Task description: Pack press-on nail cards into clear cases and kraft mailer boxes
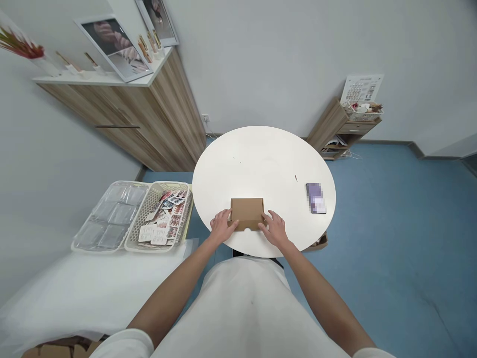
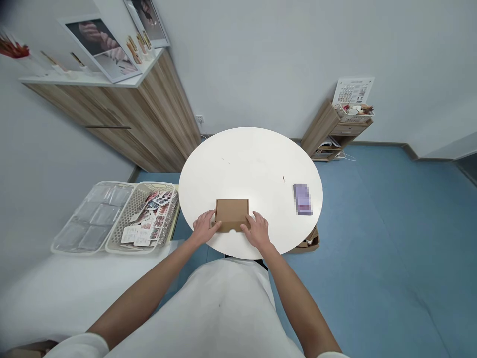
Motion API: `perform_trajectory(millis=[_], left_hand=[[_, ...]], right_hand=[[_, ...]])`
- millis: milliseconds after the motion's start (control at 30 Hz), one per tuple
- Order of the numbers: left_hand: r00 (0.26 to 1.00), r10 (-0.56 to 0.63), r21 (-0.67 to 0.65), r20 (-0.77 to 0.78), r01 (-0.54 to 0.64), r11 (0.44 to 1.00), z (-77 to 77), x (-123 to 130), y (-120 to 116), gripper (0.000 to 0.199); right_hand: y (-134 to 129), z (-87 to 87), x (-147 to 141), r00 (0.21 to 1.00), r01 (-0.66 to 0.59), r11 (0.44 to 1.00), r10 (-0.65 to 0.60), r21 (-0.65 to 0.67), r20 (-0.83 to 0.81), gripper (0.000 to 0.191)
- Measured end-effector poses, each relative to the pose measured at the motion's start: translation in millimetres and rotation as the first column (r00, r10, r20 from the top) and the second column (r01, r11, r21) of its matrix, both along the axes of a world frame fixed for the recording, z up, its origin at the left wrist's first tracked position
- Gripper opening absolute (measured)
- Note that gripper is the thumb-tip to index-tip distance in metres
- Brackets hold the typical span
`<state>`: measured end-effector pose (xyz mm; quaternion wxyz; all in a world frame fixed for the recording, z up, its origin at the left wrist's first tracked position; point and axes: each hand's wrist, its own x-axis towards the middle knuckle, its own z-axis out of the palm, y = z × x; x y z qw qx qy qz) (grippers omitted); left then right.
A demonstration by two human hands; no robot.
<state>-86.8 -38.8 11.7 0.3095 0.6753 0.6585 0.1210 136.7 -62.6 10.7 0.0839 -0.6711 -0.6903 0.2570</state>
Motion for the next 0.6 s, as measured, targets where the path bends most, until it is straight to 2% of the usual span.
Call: perform_trajectory(millis=[200,367,467,600], left_hand=[[0.973,0.009,-0.082,0.231,0.011,0.997,0.1,-4,-6,0.077],[0.966,-0.031,0.009,0.257,0.030,1.000,10.9,-9,-7,0.082],[0.961,-0.045,0.020,0.275,0.041,0.999,13.4,-12,-4,0.071],[0.965,-0.004,-0.024,0.262,0.010,1.000,10.0,-8,5,0.059]], right_hand=[[-8,1.7,-5,0.995,-0.051,0.994,0.041,-0.100,-0.094,0.066],[-5,20.4,5,0.971,0.005,0.996,-0.026,-0.090,-0.240,0.075],[-2,28.0,11,0.941,0.036,0.997,-0.056,-0.066,-0.333,0.068],[5,25.5,11,0.907,0.118,0.990,-0.139,-0.077,-0.397,0.051]])
